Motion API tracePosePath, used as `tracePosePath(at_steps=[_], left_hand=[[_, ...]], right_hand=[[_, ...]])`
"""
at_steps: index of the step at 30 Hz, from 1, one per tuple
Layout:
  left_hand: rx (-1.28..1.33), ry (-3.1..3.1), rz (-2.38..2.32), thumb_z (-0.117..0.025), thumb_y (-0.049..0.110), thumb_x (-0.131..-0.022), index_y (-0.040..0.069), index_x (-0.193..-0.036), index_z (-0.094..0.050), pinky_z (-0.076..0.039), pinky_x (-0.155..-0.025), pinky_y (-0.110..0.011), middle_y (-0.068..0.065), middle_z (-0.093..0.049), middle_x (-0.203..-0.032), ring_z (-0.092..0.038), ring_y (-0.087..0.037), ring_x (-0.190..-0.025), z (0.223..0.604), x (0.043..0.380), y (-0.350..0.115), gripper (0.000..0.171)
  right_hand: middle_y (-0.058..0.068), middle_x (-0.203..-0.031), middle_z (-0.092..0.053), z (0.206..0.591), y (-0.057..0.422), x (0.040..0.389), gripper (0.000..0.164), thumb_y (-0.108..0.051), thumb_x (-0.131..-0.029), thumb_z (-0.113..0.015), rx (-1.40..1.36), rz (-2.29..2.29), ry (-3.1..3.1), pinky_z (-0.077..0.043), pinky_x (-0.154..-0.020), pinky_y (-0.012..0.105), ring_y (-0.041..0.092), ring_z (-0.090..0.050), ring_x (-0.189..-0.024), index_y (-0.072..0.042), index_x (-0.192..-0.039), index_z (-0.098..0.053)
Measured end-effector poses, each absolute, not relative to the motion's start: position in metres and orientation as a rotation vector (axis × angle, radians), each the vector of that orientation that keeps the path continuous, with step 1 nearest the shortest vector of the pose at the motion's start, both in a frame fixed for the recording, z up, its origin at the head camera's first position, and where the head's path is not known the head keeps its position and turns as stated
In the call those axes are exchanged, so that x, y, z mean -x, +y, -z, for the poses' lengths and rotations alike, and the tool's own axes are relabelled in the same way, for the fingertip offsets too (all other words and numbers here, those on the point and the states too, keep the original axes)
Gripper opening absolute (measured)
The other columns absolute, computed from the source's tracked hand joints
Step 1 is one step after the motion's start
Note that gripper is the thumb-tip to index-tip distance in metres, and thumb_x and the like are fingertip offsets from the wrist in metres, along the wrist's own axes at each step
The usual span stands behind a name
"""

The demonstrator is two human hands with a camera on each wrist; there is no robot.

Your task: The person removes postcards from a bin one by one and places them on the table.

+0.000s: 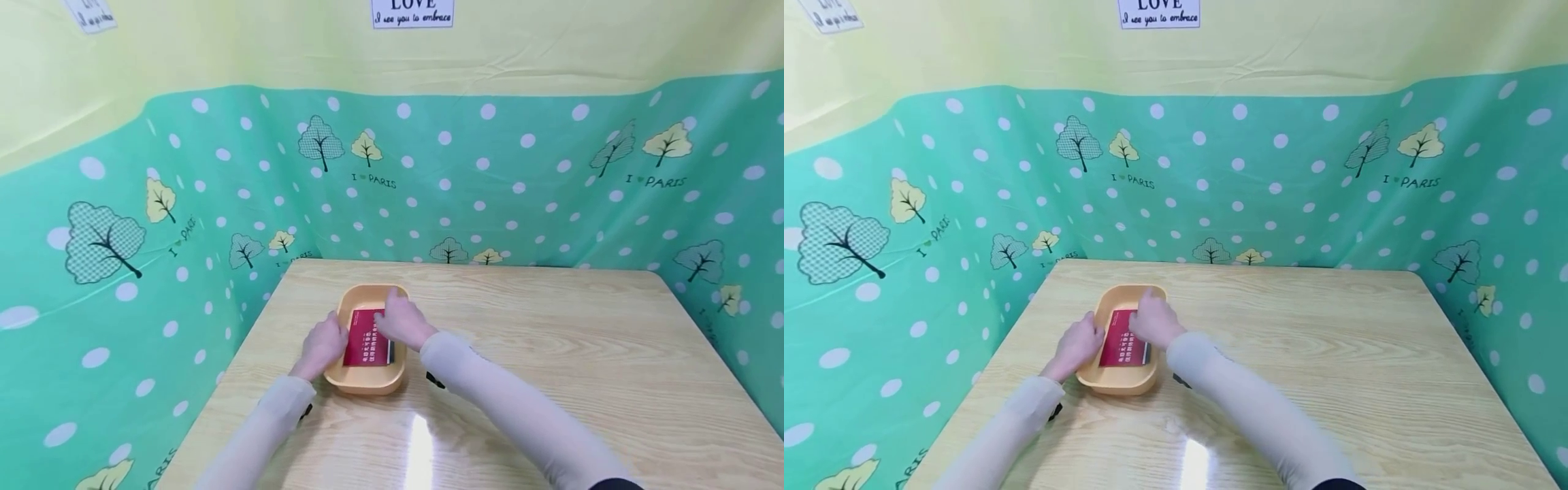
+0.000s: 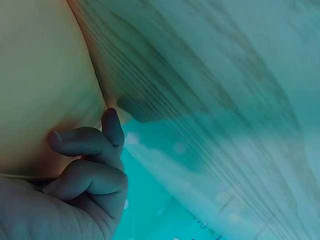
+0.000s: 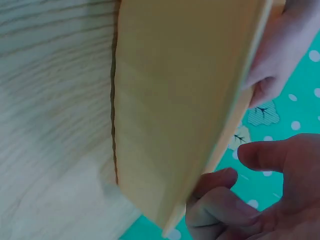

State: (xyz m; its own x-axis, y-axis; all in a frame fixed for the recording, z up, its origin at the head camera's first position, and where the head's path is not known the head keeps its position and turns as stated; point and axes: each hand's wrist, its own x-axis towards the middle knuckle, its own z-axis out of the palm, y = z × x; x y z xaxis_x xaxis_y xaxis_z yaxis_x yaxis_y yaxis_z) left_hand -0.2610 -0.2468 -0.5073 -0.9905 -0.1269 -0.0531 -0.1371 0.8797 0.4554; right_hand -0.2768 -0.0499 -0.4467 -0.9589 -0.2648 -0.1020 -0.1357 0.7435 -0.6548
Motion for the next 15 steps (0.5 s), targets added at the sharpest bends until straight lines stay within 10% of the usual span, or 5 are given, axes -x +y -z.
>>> tracePosePath(at_steps=[15], left_hand=[[0.249, 2.994, -0.749, -0.049, 0.018, -0.108, -0.008, -0.144, -0.046, -0.057, -0.056, -0.038, -0.019, -0.066, -0.092, -0.068, -0.027, -0.074, 0.505, 0.259, -0.242, 0.044]], right_hand=[[0.023, -0.1, -0.068, 0.472, -0.083, 0.281, 0.08, -0.032, -0.103, -0.068, 0.268, 0.759, 2.788, -0.062, -0.081, 0.042, 0.031, -0.074, -0.093, 0.01, -0.154, -0.023]])
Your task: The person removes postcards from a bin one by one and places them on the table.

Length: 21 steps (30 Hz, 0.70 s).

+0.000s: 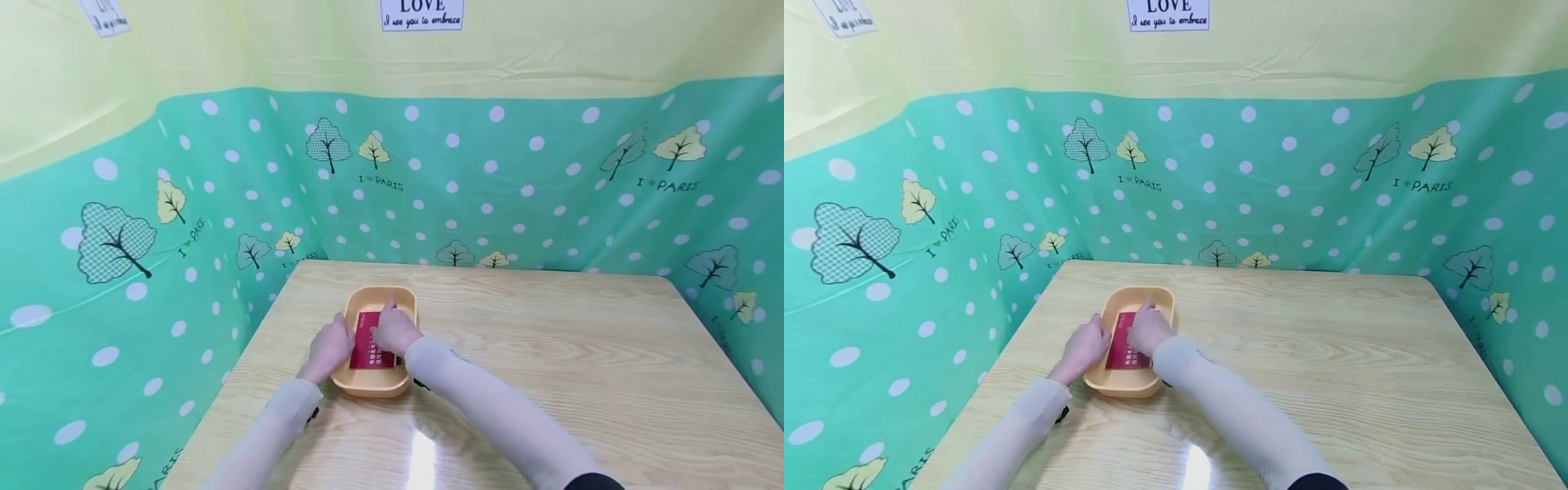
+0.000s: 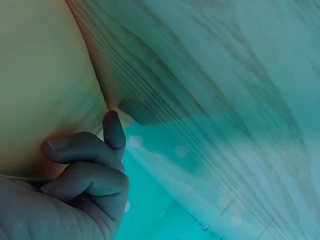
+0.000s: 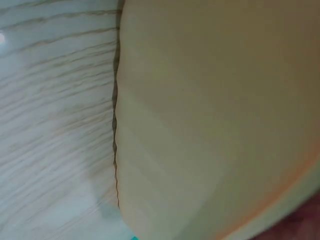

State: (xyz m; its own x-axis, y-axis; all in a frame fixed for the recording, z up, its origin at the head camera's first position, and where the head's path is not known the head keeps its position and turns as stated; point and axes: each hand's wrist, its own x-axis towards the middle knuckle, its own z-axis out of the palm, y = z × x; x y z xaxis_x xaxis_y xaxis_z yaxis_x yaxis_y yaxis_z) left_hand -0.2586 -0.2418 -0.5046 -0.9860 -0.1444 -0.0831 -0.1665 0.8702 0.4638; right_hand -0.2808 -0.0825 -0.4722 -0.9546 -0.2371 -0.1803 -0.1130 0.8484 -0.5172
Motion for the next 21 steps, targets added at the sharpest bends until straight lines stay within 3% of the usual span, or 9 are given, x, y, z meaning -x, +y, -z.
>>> tracePosePath(at_steps=[10, 16, 21], left_hand=[[0.214, 3.035, -0.705, -0.05, 0.016, -0.107, -0.008, -0.133, -0.052, -0.056, -0.055, -0.04, -0.016, -0.063, -0.084, -0.066, -0.029, -0.069, 0.504, 0.258, -0.243, 0.035], [0.212, 3.037, -0.681, -0.05, 0.017, -0.106, -0.008, -0.136, -0.05, -0.056, -0.057, -0.042, -0.017, -0.063, -0.085, -0.066, -0.03, -0.072, 0.503, 0.258, -0.243, 0.038], [0.219, 3.03, -0.673, -0.05, 0.017, -0.106, -0.008, -0.136, -0.05, -0.055, -0.057, -0.043, -0.018, -0.064, -0.086, -0.067, -0.031, -0.073, 0.503, 0.258, -0.242, 0.039]], right_hand=[[0.021, -0.104, -0.067, 0.48, -0.091, 0.275, 0.095, -0.047, -0.097, -0.074, 0.25, 0.633, 2.792, -0.061, -0.08, 0.038, 0.027, -0.07, -0.086, 0.012, -0.154, -0.026], [0.018, -0.097, -0.069, 0.483, -0.092, 0.273, 0.1, -0.048, -0.095, -0.077, 0.276, 0.586, 2.796, -0.061, -0.076, 0.036, 0.024, -0.07, -0.079, 0.01, -0.156, -0.024], [0.02, -0.099, -0.071, 0.484, -0.09, 0.272, 0.097, -0.045, -0.094, -0.078, 0.31, 0.561, 2.817, -0.061, -0.081, 0.037, 0.027, -0.072, -0.083, 0.012, -0.154, -0.027]])
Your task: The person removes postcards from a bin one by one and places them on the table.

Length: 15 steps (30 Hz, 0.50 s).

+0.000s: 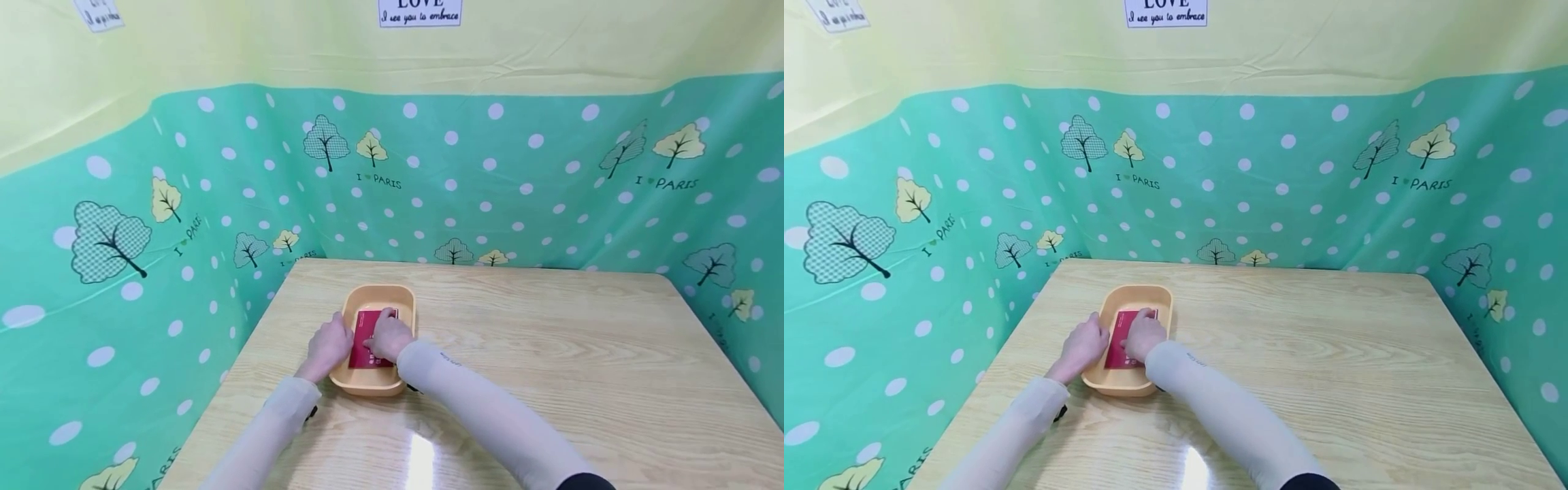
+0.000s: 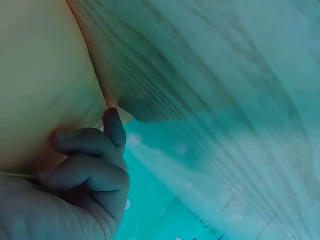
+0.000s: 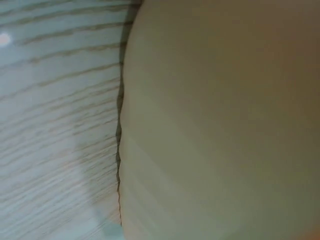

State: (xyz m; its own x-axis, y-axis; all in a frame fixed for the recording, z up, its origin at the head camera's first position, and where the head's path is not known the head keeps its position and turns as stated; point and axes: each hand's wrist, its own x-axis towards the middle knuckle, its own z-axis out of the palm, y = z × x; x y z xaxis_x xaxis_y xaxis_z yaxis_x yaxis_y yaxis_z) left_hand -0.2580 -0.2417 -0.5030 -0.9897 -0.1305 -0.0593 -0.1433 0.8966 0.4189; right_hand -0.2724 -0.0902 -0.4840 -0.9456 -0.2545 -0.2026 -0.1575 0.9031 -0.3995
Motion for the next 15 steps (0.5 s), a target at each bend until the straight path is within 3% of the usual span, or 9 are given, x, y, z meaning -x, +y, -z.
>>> tracePosePath(at_steps=[15], left_hand=[[0.233, 3.008, -0.702, -0.047, 0.017, -0.108, -0.006, -0.131, -0.05, -0.054, -0.056, -0.042, -0.018, -0.062, -0.084, -0.065, -0.03, -0.07, 0.5037, 0.2581, -0.2402, 0.034]], right_hand=[[0.022, -0.107, -0.071, 0.4803, -0.0876, 0.2695, 0.092, -0.04, -0.094, -0.08, 0.323, 0.598, 2.836, -0.061, -0.085, 0.038, 0.029, -0.074, -0.09, 0.013, -0.152, -0.031]])
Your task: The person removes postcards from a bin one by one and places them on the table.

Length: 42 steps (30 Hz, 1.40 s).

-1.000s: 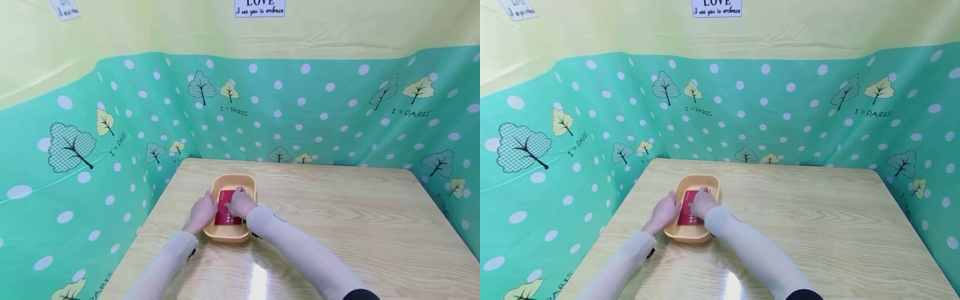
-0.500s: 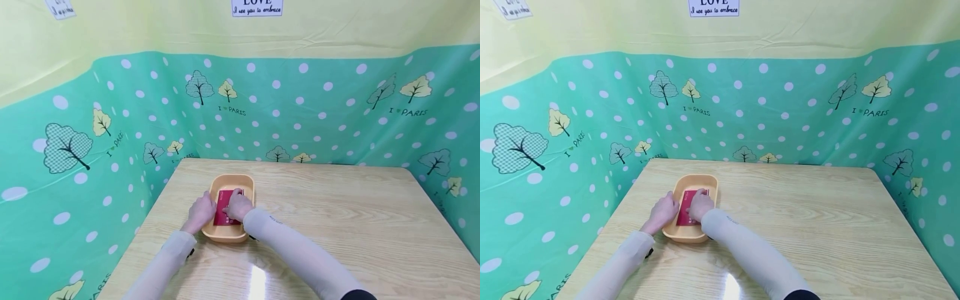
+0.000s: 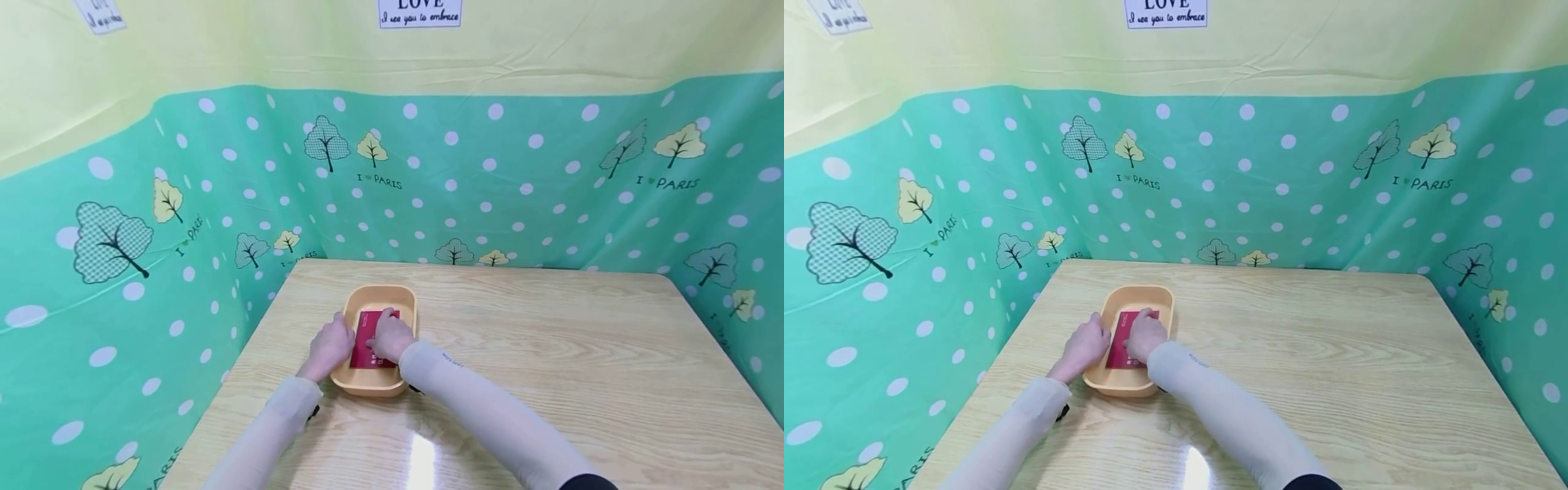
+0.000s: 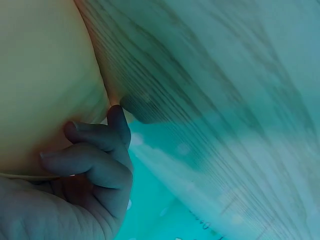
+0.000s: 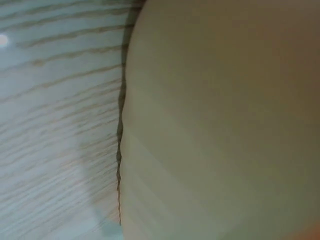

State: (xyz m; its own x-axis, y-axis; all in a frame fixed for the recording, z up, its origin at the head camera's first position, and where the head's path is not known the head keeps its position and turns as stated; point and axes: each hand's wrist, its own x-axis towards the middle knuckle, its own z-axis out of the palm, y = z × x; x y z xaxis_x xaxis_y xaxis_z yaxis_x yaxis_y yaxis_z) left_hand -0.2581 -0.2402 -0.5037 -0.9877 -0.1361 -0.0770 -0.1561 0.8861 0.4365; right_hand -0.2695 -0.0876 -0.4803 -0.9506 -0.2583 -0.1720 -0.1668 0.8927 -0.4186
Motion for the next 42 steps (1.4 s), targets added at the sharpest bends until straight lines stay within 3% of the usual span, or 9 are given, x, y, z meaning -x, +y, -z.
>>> tracePosePath(at_steps=[12, 19, 23, 27, 33, 42], left_hand=[[0.234, 3.011, -0.702, -0.046, 0.017, -0.107, -0.006, -0.13, -0.049, -0.054, -0.055, -0.042, -0.018, -0.062, -0.083, -0.064, -0.03, -0.069, 0.504, 0.259, -0.237, 0.032], [0.228, 2.996, -0.73, -0.046, 0.018, -0.108, -0.006, -0.132, -0.049, -0.056, -0.059, -0.044, -0.019, -0.063, -0.088, -0.066, -0.032, -0.072, 0.504, 0.26, -0.238, 0.034], [0.221, 2.969, -0.779, -0.045, 0.018, -0.109, -0.007, -0.137, -0.048, -0.058, -0.063, -0.045, -0.021, -0.064, -0.093, -0.067, -0.033, -0.078, 0.503, 0.261, -0.239, 0.038], [0.209, 2.923, -0.829, -0.038, 0.023, -0.113, -0.007, -0.141, -0.049, -0.06, -0.065, -0.045, -0.023, -0.066, -0.099, -0.07, -0.034, -0.084, 0.498, 0.261, -0.242, 0.043], [0.222, 2.85, -0.979, -0.031, 0.034, -0.116, -0.006, -0.133, -0.057, -0.059, -0.055, -0.038, -0.017, -0.064, -0.086, -0.069, -0.028, -0.071, 0.494, 0.261, -0.246, 0.051], [0.221, 2.963, -0.912, -0.043, 0.024, -0.11, -0.004, -0.124, -0.059, -0.056, -0.062, -0.041, -0.016, -0.064, -0.087, -0.066, -0.028, -0.077, 0.505, 0.257, -0.246, 0.035]], right_hand=[[0.023, -0.102, -0.071, 0.482, -0.083, 0.27, 0.087, -0.03, -0.093, -0.083, 0.385, 0.638, 2.888, -0.061, -0.084, 0.039, 0.031, -0.074, -0.09, 0.015, -0.149, -0.033], [0.023, -0.102, -0.067, 0.48, -0.077, 0.273, 0.075, -0.007, -0.09, -0.078, 0.393, 0.75, 2.837, -0.062, -0.075, 0.04, 0.034, -0.072, -0.09, 0.012, -0.148, -0.035], [0.026, -0.112, -0.064, 0.477, -0.073, 0.272, 0.076, 0.002, -0.088, -0.073, 0.361, 0.869, 2.765, -0.062, -0.07, 0.039, 0.036, -0.071, -0.092, 0.009, -0.151, -0.031], [0.028, -0.12, -0.062, 0.475, -0.07, 0.269, 0.081, 0.003, -0.089, -0.071, 0.365, 0.931, 2.753, -0.062, -0.075, 0.041, 0.037, -0.07, -0.096, 0.008, -0.156, -0.026], [0.027, -0.12, -0.064, 0.474, -0.068, 0.265, 0.085, 0.005, -0.088, -0.071, 0.371, 1.024, 2.73, -0.062, -0.075, 0.039, 0.034, -0.071, -0.095, 0.006, -0.159, -0.023], [0.024, -0.114, -0.064, 0.47, -0.065, 0.261, 0.082, 0.01, -0.086, -0.07, 0.355, 1.165, 2.673, -0.062, -0.067, 0.036, 0.031, -0.072, -0.092, 0.005, -0.155, -0.028]])
